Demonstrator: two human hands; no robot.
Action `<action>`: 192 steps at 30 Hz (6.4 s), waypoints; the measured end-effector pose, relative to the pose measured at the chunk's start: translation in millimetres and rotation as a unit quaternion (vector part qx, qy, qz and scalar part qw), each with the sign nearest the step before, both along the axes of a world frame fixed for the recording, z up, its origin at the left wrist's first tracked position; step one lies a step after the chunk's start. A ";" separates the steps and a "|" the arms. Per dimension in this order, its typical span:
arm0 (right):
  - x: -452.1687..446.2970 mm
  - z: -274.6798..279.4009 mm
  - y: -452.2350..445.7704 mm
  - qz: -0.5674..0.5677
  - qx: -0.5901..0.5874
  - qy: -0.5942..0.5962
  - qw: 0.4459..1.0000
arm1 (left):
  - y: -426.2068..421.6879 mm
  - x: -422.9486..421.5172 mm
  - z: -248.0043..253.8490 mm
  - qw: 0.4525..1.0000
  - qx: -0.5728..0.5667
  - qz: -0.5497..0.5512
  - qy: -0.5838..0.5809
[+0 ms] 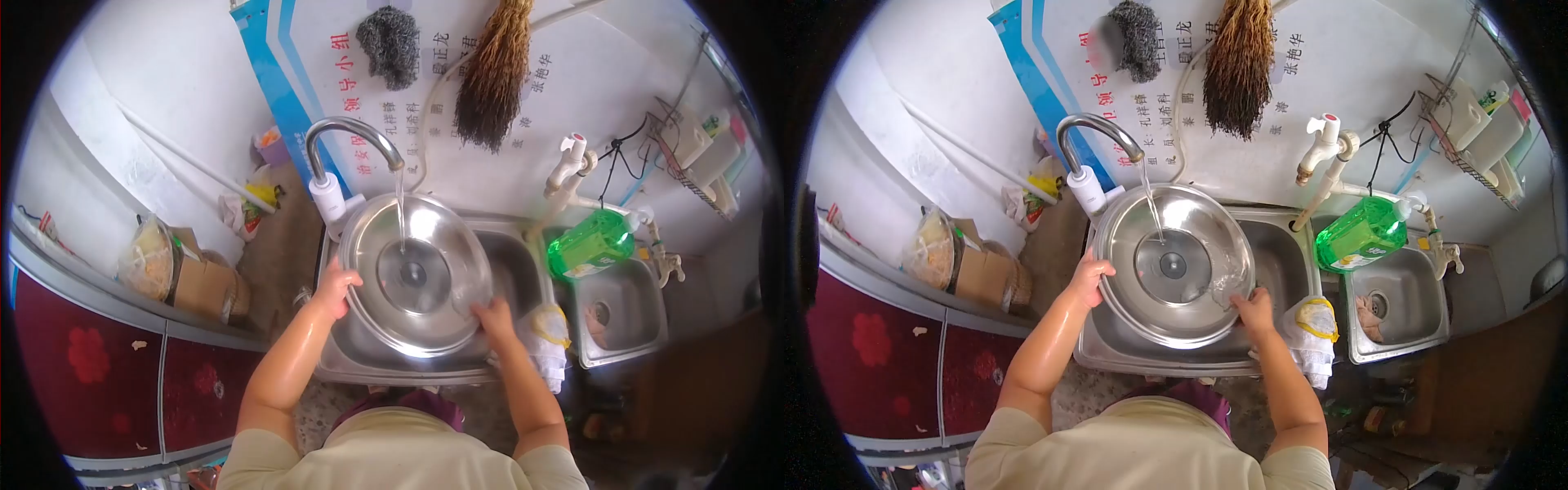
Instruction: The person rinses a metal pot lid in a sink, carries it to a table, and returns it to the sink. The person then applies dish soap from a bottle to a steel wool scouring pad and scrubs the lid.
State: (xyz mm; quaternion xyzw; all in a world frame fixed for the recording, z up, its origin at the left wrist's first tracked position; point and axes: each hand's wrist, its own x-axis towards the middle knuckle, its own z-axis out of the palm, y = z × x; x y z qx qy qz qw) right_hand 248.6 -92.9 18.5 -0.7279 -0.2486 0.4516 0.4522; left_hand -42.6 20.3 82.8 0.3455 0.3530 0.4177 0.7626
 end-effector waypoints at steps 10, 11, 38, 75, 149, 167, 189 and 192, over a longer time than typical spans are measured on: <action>41.7 105.5 -18.4 0.175 0.311 -0.104 0.928 | -18.0 -11.0 -29.0 0.971 -0.222 -0.050 -0.073; 39.5 114.7 -16.8 0.204 0.338 -0.130 0.910 | -20.1 -5.1 -13.2 0.969 -0.231 -0.051 -0.074; -13.0 49.2 160.7 0.041 0.178 -0.525 0.831 | 61.9 36.2 11.7 0.768 0.463 -0.032 0.442; -56.7 -1.3 81.6 -0.025 -0.076 0.497 0.864 | 9.9 14.6 -12.9 0.858 0.338 0.083 0.378; 36.0 -87.6 59.2 0.269 -0.078 -0.387 0.878 | 55.5 43.4 16.4 0.944 0.224 -0.150 0.192; -48.7 16.1 126.3 0.036 0.216 -0.569 0.793 | 50.2 77.5 -4.8 0.971 0.115 -0.080 0.196; -95.3 15.9 81.0 0.258 0.489 -0.309 0.774 | 79.8 91.8 -62.7 0.978 0.064 -0.147 0.131; -88.7 18.0 89.4 0.235 0.486 -0.356 0.763 | 75.6 101.2 -67.1 0.974 0.097 -0.120 0.168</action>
